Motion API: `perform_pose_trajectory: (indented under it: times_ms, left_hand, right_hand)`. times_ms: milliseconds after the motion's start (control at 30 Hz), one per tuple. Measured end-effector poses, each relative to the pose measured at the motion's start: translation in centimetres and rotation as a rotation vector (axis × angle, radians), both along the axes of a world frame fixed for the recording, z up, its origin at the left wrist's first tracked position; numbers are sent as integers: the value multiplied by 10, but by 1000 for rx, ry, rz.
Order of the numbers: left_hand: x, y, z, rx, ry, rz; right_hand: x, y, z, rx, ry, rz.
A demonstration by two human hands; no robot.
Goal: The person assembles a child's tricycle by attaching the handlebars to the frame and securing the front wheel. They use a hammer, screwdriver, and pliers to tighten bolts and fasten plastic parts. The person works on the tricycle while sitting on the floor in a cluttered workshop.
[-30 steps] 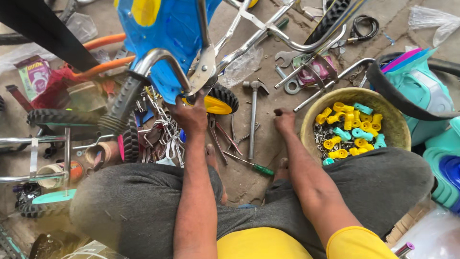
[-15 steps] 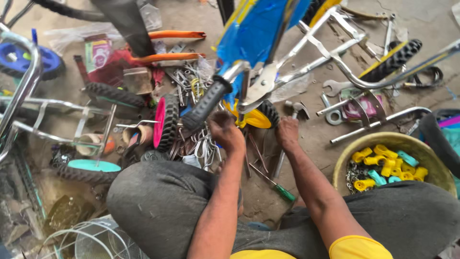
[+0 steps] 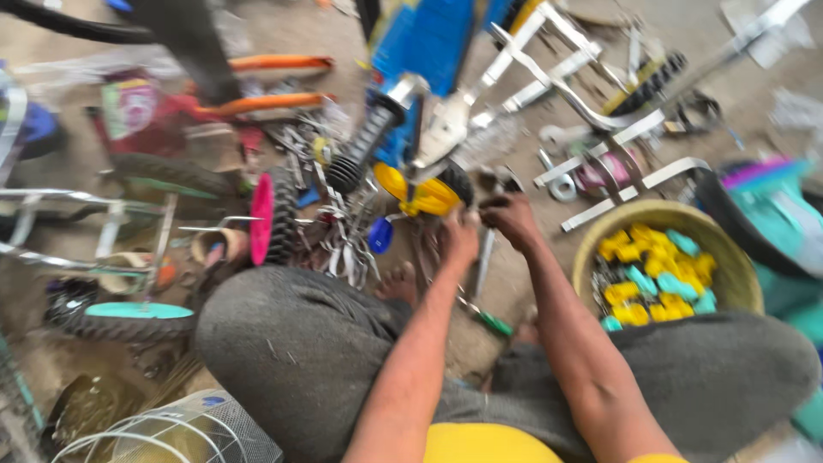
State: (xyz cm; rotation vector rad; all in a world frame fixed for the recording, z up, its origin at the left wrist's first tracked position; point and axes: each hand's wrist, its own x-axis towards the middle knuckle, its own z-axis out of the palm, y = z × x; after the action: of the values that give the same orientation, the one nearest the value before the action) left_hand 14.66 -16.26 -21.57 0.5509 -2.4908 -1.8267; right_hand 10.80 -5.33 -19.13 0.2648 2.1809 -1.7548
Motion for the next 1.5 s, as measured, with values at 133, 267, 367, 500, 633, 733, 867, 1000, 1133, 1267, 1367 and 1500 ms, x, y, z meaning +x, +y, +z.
perform_pose_trajectory:
  times_ms: [133,267,367,500,633,733,867,1000,1133,1267,1367,1500]
  left_hand:
    - [-5,1,6,-87,73,-197]
    - [-5,-6,10,-110,126,-333]
    - [-3,-8,5,-216,201,-358]
    - [0,-5,-11,-256,51,-396]
    - [0,-6,-24,-220,31,-310]
    - [0,-7,-28,-179,-53,-301]
    - [0,-6,-27,-118,-145,-306]
    - [2,-5,-23,-271,-172,-299]
    - [4,-6,-23,-243,-242,-310]
    - [5,-9,-28,-272,-176,-254]
    - [5,-10,-27,-264,-44,-96]
    - [6,-6,-15,-121,200,175]
  right_hand:
    - [8,9,10,321,317,127]
    - [13,13,13,38,28,26]
    - [10,18,13,-13,-142,54]
    - [6,22,3,-35,-311,174]
    - [10,14,-16,-243,-440,8]
    - [15,10,-27,-236,-395,-13]
    - [16,13,-36,-274,-409,-121]
    - [19,24,-50,-34,-387,-231]
    - [38,31,-71,372,-169,-213]
    - [45,27,-78,397,27,-338]
    - [26,18,-58,112,44,-586]
    - [2,1,-15,-22,415,-641]
